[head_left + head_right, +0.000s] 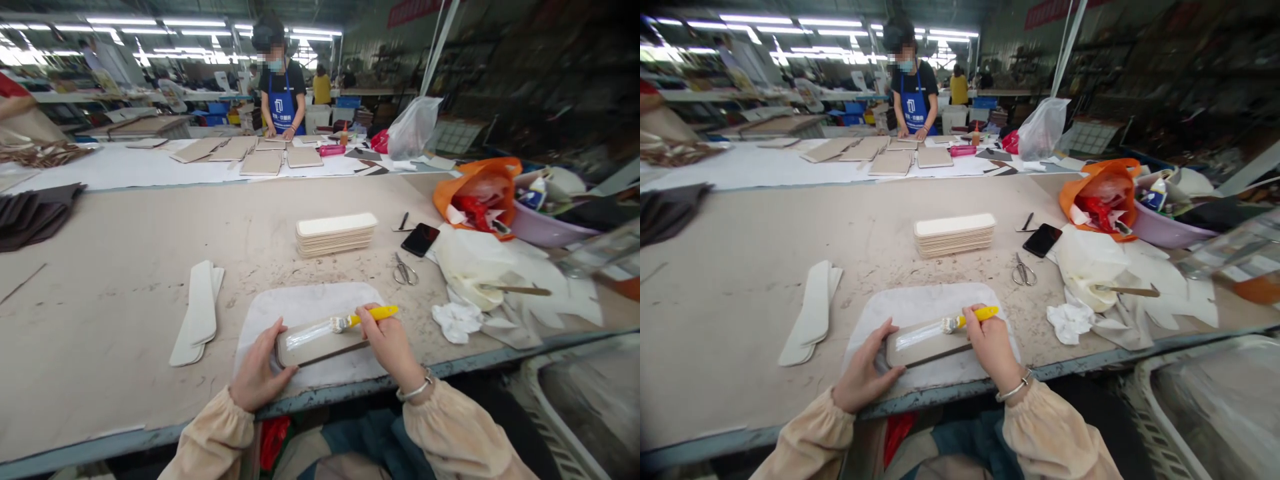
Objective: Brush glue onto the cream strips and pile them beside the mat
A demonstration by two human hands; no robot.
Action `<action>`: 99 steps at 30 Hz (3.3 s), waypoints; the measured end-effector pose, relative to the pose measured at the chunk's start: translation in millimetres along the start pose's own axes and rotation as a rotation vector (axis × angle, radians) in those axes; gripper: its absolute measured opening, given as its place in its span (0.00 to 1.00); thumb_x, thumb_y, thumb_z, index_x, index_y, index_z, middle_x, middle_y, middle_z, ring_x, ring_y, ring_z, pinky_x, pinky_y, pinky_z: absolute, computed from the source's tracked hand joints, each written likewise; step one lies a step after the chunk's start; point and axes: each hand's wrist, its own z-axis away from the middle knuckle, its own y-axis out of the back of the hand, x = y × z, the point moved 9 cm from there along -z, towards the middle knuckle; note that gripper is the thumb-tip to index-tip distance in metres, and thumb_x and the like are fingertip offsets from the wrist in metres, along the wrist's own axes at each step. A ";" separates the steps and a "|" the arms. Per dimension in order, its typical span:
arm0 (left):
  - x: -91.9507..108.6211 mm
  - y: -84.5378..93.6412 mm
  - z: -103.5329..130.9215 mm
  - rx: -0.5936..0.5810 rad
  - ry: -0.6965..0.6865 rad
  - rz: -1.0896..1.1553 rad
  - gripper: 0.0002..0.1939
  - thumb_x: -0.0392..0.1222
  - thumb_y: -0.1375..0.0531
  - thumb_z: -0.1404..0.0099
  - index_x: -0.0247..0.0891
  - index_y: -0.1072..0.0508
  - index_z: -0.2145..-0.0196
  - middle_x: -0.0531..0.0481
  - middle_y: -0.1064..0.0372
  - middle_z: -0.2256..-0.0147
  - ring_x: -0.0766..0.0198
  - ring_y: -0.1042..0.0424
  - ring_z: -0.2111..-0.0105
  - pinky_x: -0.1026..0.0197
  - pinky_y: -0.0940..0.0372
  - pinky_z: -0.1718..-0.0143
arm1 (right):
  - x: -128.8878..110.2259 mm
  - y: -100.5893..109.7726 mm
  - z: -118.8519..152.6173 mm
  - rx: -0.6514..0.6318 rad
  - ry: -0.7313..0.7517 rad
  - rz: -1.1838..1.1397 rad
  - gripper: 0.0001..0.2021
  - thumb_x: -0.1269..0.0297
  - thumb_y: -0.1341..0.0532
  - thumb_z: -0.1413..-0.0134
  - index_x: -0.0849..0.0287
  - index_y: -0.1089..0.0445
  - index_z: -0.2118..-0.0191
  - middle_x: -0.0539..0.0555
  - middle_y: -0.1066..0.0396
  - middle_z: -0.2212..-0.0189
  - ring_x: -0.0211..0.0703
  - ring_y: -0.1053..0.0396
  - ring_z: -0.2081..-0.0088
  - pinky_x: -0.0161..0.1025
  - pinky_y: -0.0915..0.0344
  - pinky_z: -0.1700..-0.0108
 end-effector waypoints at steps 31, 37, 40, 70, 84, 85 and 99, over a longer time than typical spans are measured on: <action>5.5 3.1 -1.8 0.017 -0.030 0.058 0.45 0.42 0.37 0.46 0.40 0.57 0.37 0.40 0.39 0.48 0.53 0.37 0.48 0.47 0.40 0.46 | -31.2 -76.7 28.8 -0.219 0.029 -0.240 0.25 0.53 0.51 0.38 0.57 0.37 0.84 0.50 0.32 0.80 0.38 0.31 0.72 0.33 0.39 0.63; 3.6 1.9 -1.4 -0.004 -0.015 0.006 0.43 0.46 0.39 0.44 0.40 0.57 0.37 0.40 0.39 0.47 0.53 0.38 0.46 0.47 0.41 0.45 | -18.5 -41.3 23.4 -0.137 0.018 -0.131 0.25 0.52 0.50 0.39 0.57 0.38 0.85 0.52 0.30 0.79 0.40 0.30 0.71 0.34 0.39 0.64; 3.1 1.1 -1.1 -0.011 -0.014 -0.014 0.42 0.46 0.40 0.43 0.40 0.57 0.37 0.40 0.39 0.47 0.52 0.39 0.46 0.46 0.41 0.44 | -9.7 -17.5 19.3 -0.073 0.017 -0.075 0.24 0.53 0.50 0.39 0.56 0.38 0.84 0.51 0.30 0.80 0.39 0.32 0.74 0.35 0.39 0.65; -0.2 2.5 -4.6 0.028 -0.027 -0.072 0.39 0.49 0.39 0.44 0.40 0.51 0.39 0.41 0.37 0.49 0.51 0.35 0.49 0.46 0.39 0.46 | 1.6 13.8 15.1 -0.029 0.014 -0.161 0.18 0.56 0.50 0.40 0.57 0.37 0.77 0.46 0.36 0.84 0.36 0.34 0.78 0.32 0.38 0.68; -3.4 -1.4 -4.0 0.009 -0.026 -0.052 0.39 0.48 0.39 0.43 0.42 0.53 0.39 0.41 0.39 0.48 0.51 0.37 0.47 0.43 0.40 0.45 | 17.3 80.9 4.8 0.262 -0.030 0.028 0.22 0.51 0.51 0.40 0.57 0.37 0.80 0.49 0.35 0.84 0.39 0.33 0.78 0.35 0.39 0.68; -2.3 -1.0 -4.0 0.009 -0.028 -0.051 0.39 0.47 0.39 0.43 0.42 0.53 0.39 0.40 0.39 0.48 0.51 0.37 0.47 0.43 0.40 0.45 | 15.2 71.0 4.5 0.234 -0.030 -0.045 0.23 0.51 0.51 0.40 0.57 0.38 0.81 0.49 0.35 0.84 0.39 0.33 0.77 0.35 0.39 0.68; -0.8 -0.4 -3.4 0.006 -0.046 -0.062 0.39 0.48 0.39 0.43 0.41 0.52 0.39 0.40 0.39 0.48 0.50 0.37 0.48 0.42 0.40 0.45 | 24.4 42.2 -3.5 0.137 -0.075 -0.016 0.22 0.54 0.50 0.41 0.56 0.38 0.83 0.51 0.33 0.84 0.41 0.32 0.76 0.35 0.39 0.67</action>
